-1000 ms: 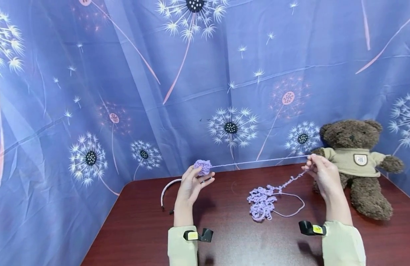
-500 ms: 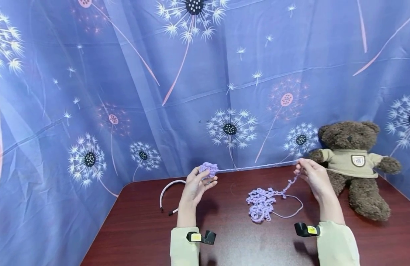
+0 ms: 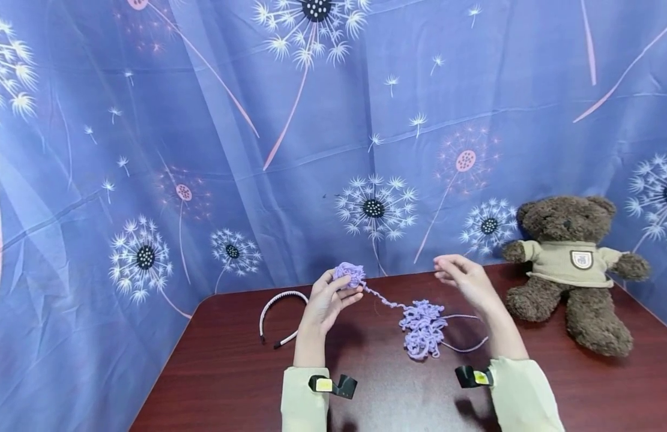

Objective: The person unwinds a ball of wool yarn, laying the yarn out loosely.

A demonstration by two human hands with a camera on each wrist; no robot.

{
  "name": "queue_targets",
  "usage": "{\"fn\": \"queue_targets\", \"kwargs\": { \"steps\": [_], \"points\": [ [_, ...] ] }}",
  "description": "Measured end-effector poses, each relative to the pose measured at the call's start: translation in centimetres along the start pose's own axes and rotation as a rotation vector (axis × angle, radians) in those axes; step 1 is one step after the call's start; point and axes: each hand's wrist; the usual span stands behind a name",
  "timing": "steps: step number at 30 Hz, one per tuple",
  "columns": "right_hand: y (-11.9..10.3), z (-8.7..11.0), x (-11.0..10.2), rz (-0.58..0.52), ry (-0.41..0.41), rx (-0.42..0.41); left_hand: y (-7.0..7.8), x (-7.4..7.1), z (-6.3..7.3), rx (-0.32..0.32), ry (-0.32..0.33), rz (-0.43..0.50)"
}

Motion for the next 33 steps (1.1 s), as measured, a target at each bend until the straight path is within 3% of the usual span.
{"fn": "queue_targets", "kwargs": {
  "steps": [8,15,21,33],
  "points": [
    [-1.3,0.2,6.2,0.131,-0.214,-0.05,-0.4,1.4,-0.2,-0.027,-0.048,-0.011],
    [-0.9,0.5,8.8,0.211,-0.28,-0.075,-0.6,2.1,-0.2,-0.041,-0.068,-0.028],
    [-0.4,0.3,8.3,0.215,-0.225,-0.144,-0.7,1.8,-0.3,-0.051,-0.041,-0.031],
    [-1.0,-0.1,3.9,0.134,-0.064,-0.071,0.1,0.6,0.0,-0.025,0.031,-0.043]
  ]
}}
Point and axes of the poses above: each hand's wrist, its own z-axis away from the middle knuckle, its own x-axis out of the palm, y = z × x, and after that the axes turned 11 degrees about -x, right-handed
